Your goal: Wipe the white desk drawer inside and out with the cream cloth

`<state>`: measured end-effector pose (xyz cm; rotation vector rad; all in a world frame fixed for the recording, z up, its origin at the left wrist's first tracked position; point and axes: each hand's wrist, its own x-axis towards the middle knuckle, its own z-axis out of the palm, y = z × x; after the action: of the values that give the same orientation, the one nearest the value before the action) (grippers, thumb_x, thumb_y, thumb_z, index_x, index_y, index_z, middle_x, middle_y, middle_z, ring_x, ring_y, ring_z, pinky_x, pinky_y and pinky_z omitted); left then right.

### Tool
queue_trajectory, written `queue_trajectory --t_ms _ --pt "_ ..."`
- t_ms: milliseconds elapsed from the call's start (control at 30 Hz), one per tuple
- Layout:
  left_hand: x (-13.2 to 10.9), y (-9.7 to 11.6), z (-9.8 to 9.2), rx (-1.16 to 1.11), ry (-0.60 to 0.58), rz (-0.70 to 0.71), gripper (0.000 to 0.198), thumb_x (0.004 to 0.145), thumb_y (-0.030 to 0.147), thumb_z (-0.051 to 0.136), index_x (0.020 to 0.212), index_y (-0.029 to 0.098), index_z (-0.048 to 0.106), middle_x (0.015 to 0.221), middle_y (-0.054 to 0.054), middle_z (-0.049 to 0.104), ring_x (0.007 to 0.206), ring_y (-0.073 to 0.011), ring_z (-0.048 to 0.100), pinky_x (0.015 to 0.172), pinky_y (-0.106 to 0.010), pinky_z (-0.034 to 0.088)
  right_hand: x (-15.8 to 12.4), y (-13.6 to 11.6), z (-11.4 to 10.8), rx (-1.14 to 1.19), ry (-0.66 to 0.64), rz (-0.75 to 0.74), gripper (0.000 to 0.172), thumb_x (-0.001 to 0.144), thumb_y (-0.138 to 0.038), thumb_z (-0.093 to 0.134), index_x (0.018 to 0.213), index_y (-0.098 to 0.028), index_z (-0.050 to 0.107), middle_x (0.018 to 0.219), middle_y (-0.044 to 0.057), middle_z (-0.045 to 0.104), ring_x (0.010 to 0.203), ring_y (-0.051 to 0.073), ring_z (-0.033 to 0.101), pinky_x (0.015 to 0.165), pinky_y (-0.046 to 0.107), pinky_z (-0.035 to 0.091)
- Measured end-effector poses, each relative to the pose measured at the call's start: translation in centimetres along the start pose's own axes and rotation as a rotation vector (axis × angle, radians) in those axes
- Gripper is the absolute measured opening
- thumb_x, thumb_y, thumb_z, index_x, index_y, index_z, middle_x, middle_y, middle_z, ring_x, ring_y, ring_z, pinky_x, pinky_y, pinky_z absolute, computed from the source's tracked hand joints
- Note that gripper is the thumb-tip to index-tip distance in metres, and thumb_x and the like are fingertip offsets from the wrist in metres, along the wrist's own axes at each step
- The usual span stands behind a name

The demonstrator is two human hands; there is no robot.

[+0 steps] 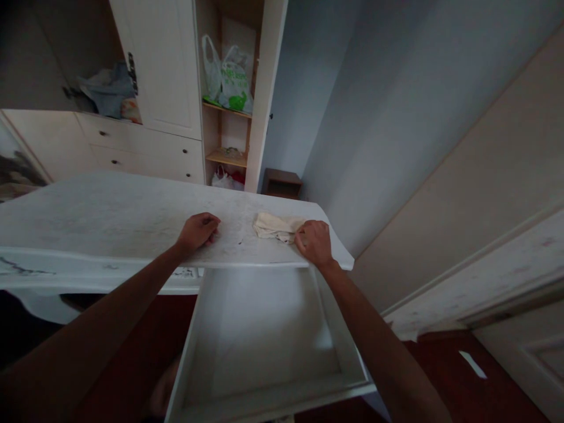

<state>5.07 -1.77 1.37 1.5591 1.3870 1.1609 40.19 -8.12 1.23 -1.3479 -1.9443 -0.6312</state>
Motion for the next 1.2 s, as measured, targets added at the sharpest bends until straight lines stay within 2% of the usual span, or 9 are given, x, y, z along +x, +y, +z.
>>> queue_trajectory --t_ms 100,200,267,367,600,767,867,1067,1200 --pt "0.2 -0.1 0.0 0.01 0.004 0.003 0.01 0.082 0.021 0.055 0.077 0.019 0.063 0.056 0.004 0.06 0.038 -0.0124 0.055 0.037 -0.023 0.042 1.0 -1.2 -0.5 -0.032 -0.19 -0.143 0.023 0.089 -0.024 0.059 0.108 -0.015 0.065 0.12 0.018 0.066 0.118 0.03 0.056 0.103 0.045 0.037" --pt "0.3 -0.3 0.0 0.034 0.0 0.011 0.01 0.081 0.022 0.055 0.075 0.019 0.063 0.056 0.003 0.061 0.038 -0.0123 0.055 0.037 -0.022 0.043 2.3 -1.5 -0.3 -0.054 -0.528 -0.238 0.059 0.08 -0.012 0.058 0.139 -0.014 0.054 0.153 0.02 0.047 0.143 0.031 0.039 0.113 0.048 0.031" --pt "0.3 -0.3 0.0 0.032 0.002 0.018 0.01 0.081 0.022 0.055 0.074 0.019 0.063 0.056 0.003 0.061 0.038 -0.0121 0.055 0.037 -0.022 0.042 3.0 -1.3 0.1 -0.077 -0.693 -0.245 0.079 0.076 -0.007 0.057 0.153 -0.014 0.04 0.164 0.021 0.034 0.15 0.031 0.03 0.117 0.05 0.027" --pt "0.3 -0.4 -0.1 0.008 0.014 0.011 0.01 0.08 0.024 0.056 0.075 0.019 0.062 0.056 0.003 0.061 0.038 -0.0116 0.054 0.038 -0.021 0.042 4.0 -1.1 0.6 -0.079 -0.795 -0.246 0.089 0.075 -0.005 0.056 0.159 -0.011 0.029 0.165 0.023 0.032 0.152 0.03 0.03 0.119 0.05 0.027" --pt "0.3 -0.5 -0.1 -0.019 0.016 0.011 0.009 0.079 0.024 0.055 0.076 0.02 0.062 0.056 0.004 0.06 0.038 -0.012 0.054 0.038 -0.021 0.041 4.3 -2.3 1.1 -0.115 -0.69 -0.137 0.069 0.087 -0.008 0.053 0.155 -0.002 0.036 0.156 0.025 0.046 0.142 0.029 0.047 0.118 0.043 0.034" --pt "0.2 -0.3 0.0 -0.03 0.011 0.002 0.009 0.08 0.025 0.055 0.075 0.02 0.062 0.055 0.004 0.06 0.038 -0.0119 0.054 0.039 -0.022 0.042 4.1 -3.3 0.5 -0.153 -0.681 0.02 0.05 0.09 -0.015 0.056 0.141 -0.014 0.056 0.138 0.017 0.066 0.125 0.028 0.061 0.106 0.038 0.046" --pt "0.1 -0.2 0.0 -0.032 0.018 -0.005 0.01 0.081 0.024 0.055 0.075 0.019 0.061 0.056 0.004 0.06 0.039 -0.0118 0.055 0.039 -0.022 0.043 4.2 -3.5 -0.3 -0.101 -0.628 0.114 0.046 0.09 -0.018 0.056 0.136 -0.02 0.062 0.132 0.012 0.07 0.119 0.027 0.065 0.099 0.036 0.05" --pt "0.3 -0.3 0.0 -0.061 0.022 -0.009 0.01 0.082 0.023 0.055 0.076 0.019 0.061 0.056 0.004 0.059 0.039 -0.0118 0.054 0.038 -0.022 0.041 4.8 -2.3 -2.8 0.342 -0.337 0.317 0.044 0.083 -0.025 0.057 0.125 -0.019 0.069 0.121 0.007 0.075 0.108 0.024 0.069 0.1 0.037 0.05" --pt "0.2 -0.3 0.1 -0.06 0.022 0.001 0.011 0.082 0.023 0.055 0.074 0.019 0.061 0.055 0.004 0.059 0.039 -0.0115 0.054 0.038 -0.021 0.041 4.3 -1.9 -5.8 0.728 -0.286 0.486 0.047 0.07 -0.038 0.069 0.113 -0.019 0.074 0.11 0.006 0.078 0.099 0.026 0.07 0.09 0.039 0.055"
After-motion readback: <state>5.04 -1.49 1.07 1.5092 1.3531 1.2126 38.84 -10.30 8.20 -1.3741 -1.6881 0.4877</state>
